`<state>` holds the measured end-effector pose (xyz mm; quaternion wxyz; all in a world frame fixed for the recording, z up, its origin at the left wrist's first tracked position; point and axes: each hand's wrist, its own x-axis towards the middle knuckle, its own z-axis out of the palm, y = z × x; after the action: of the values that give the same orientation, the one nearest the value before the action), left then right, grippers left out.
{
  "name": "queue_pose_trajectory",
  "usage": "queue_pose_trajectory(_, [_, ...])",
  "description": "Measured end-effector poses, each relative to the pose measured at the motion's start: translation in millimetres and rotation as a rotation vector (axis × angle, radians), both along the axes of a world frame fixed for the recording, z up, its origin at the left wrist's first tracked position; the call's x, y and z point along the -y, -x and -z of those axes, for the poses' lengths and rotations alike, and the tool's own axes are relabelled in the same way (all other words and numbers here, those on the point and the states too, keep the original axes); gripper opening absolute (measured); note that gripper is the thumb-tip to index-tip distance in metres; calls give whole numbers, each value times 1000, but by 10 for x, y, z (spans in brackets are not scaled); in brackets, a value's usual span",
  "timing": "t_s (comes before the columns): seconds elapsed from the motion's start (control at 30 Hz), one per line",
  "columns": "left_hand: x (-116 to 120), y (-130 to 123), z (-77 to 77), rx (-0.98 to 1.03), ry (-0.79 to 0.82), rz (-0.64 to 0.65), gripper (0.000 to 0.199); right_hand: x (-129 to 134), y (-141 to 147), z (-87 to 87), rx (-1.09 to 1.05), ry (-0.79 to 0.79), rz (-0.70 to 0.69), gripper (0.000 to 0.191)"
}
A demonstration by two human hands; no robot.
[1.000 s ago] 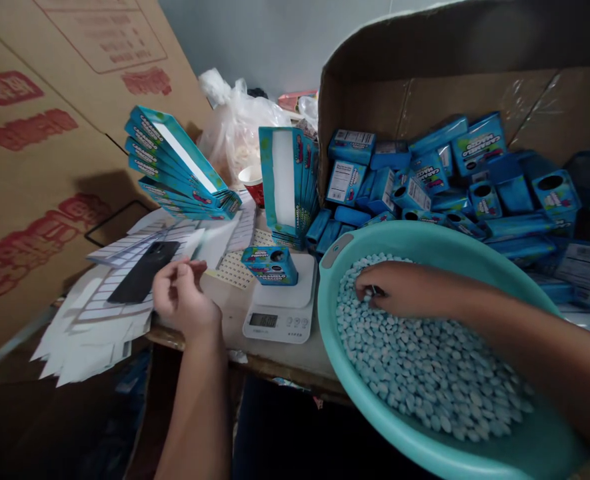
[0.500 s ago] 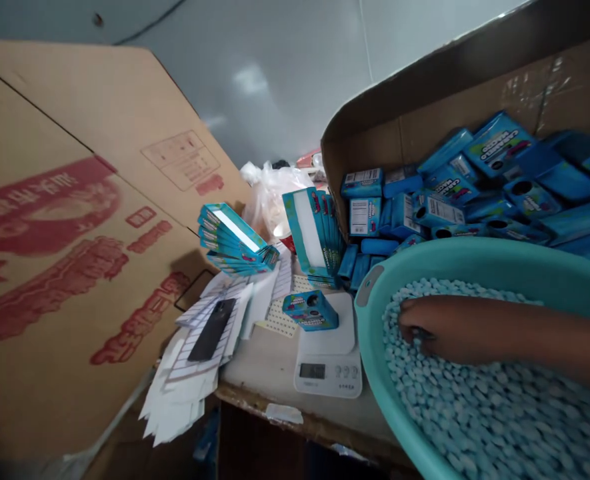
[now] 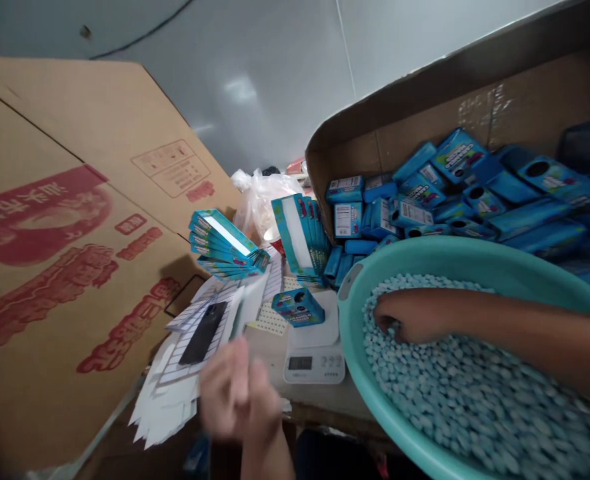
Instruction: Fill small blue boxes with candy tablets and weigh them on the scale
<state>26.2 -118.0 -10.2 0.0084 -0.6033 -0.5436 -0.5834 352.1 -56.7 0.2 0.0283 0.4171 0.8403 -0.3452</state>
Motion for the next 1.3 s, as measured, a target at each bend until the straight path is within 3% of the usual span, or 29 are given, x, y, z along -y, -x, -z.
queue_pose_trajectory(0.1, [-216,-85,54,102,234,103,86,-19,7,-54,24,5,-31,31])
queue_pose_trajectory(0.2, [-425,-128,13,199,487,232,76,-49,6,-37,-4,-43,-62,33])
queue_pose_trajectory(0.27, [-419,-203,-109,128,365,189,57,-60,4,-23,-17,-81,-88,34])
queue_pose_trajectory(0.37, [-216,-383,-426,-208,12,178,34,-49,10,-48,-19,-131,-141,35])
queue_pose_trajectory(0.47, [-32,-573,-747,-591,27,493,35,-12,27,-121,14,-188,-163,30])
queue_pose_trajectory(0.5, [-12,-630,-819,-664,40,548,39,1,33,-147,22,-199,-165,28])
queue_pose_trajectory(0.57, [-30,-725,-892,-748,70,540,48,26,41,-191,31,-211,-164,25])
queue_pose_trajectory(0.73, [-184,-817,-837,-887,217,476,59,56,41,-223,54,-216,-165,28])
queue_pose_trajectory(0.87, [-207,-833,-828,-895,127,555,60,66,47,-217,45,-207,-168,26])
queue_pose_trajectory(1.0, [-262,-866,-836,-1001,52,463,52,61,58,-225,75,-215,-169,26])
queue_pose_trajectory(1.13, [-339,-850,-809,-989,45,413,62,37,57,-225,95,-202,-206,26])
queue_pose_trajectory(1.3, [-364,-835,-802,-906,86,510,59,25,54,-203,105,-212,-242,28])
